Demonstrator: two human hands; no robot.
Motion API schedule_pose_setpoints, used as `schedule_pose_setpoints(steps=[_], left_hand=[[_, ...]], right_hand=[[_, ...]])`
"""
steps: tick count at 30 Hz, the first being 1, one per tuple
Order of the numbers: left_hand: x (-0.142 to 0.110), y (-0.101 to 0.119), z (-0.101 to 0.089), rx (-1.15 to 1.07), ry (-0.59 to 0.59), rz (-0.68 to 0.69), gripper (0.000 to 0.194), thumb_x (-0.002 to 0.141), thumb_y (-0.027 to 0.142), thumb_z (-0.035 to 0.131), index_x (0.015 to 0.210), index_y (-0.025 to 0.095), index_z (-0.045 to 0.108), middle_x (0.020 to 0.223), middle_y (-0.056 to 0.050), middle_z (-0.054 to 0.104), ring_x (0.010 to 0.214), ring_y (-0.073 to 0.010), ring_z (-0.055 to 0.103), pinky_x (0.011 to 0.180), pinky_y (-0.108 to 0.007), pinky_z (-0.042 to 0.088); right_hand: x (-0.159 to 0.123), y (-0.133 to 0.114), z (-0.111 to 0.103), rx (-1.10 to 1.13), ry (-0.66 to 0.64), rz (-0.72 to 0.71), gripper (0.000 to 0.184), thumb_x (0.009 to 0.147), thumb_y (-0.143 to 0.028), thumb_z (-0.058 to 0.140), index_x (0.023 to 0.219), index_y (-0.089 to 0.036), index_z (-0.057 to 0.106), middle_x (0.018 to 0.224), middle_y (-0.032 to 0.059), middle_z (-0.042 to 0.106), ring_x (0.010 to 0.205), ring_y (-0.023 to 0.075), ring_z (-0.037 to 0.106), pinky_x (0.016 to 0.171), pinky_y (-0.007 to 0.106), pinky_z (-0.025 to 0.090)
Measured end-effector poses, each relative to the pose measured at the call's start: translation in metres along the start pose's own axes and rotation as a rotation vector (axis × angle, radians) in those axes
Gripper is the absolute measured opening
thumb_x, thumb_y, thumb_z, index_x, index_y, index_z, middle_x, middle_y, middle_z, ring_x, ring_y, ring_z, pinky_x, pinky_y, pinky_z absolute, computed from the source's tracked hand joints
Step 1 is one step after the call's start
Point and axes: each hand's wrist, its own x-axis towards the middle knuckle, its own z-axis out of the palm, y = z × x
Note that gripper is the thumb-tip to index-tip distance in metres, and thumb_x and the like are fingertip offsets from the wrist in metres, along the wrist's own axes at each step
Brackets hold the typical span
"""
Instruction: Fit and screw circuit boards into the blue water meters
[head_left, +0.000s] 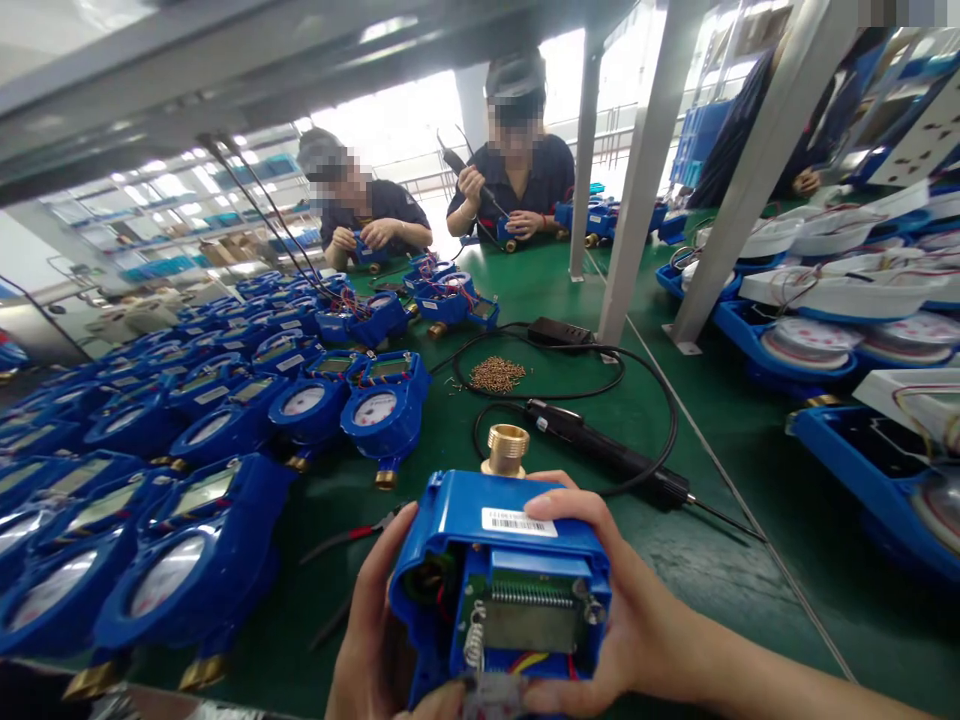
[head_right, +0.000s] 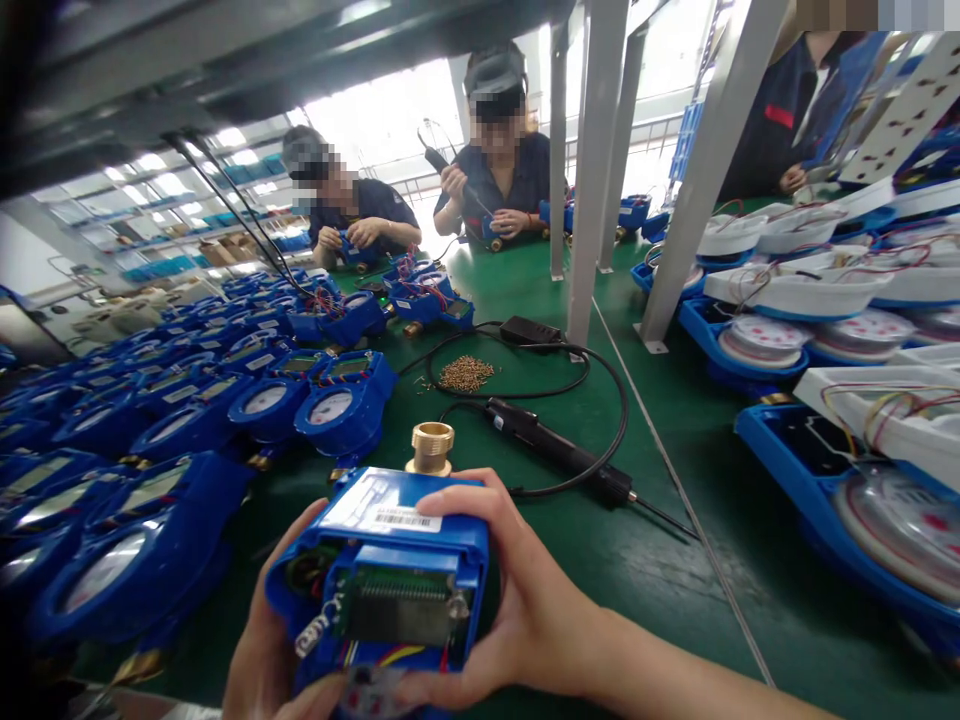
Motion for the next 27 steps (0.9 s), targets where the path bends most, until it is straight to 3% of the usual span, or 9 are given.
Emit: schedule_pose_setpoints(steps=[4,8,17,23,27], left_hand=[[0.011,0.000,0.001,-0.031,-0.042,-0.032,0.100,0.057,0.052,0.090,0.144,0.022,0.049,0.121,-0.013,0.075,0.113,-0.0399,0.071,0.084,-0.039,0.064],[0.016,-0.001,0.000,0.011,-0.051,-0.035,0.093,0.064,0.050,0.086,0.145,0.022,0.049,0.128,-0.012,0.072,0.121,-0.0391,0.066,0.083,-0.036,0.063],[0.021,-0.005,-0.009,0.057,-0.114,-0.042,0.087,0.070,0.050,0.083,0.147,0.029,0.048,0.138,-0.007,0.067,0.126,-0.0363,0.063,0.091,-0.036,0.061],[0.021,-0.001,-0.005,0.048,-0.124,-0.060,0.092,0.066,0.056,0.084,0.146,0.026,0.048,0.133,-0.010,0.070,0.126,-0.0388,0.063,0.092,-0.039,0.061],[0.009,0.006,0.001,0.045,-0.070,-0.042,0.093,0.064,0.061,0.084,0.143,0.026,0.049,0.127,-0.010,0.073,0.117,-0.0382,0.069,0.092,-0.041,0.061]], right_hand=[[0.003,0.005,0.000,0.171,0.016,0.083,0.085,0.064,-0.005,0.091,0.129,-0.039,0.047,0.132,0.0001,0.045,0.127,0.0232,0.059,0.103,0.033,0.053],[0.004,0.008,0.000,0.297,-0.020,0.152,0.082,0.070,-0.003,0.085,0.130,-0.034,0.039,0.135,0.0030,0.052,0.122,0.0222,0.064,0.103,0.036,0.055],[0.006,0.006,0.001,0.271,0.037,0.215,0.081,0.069,-0.012,0.087,0.129,-0.030,0.036,0.138,0.0082,0.055,0.128,0.0268,0.061,0.110,0.046,0.050],[0.003,0.006,0.002,0.288,0.012,0.174,0.082,0.069,-0.011,0.087,0.129,-0.032,0.037,0.135,0.0057,0.055,0.123,0.0256,0.064,0.105,0.042,0.053],[0.000,0.001,0.004,0.074,0.074,0.092,0.081,0.061,-0.022,0.095,0.124,-0.032,0.046,0.133,0.0050,0.048,0.124,0.0269,0.060,0.105,0.038,0.052]])
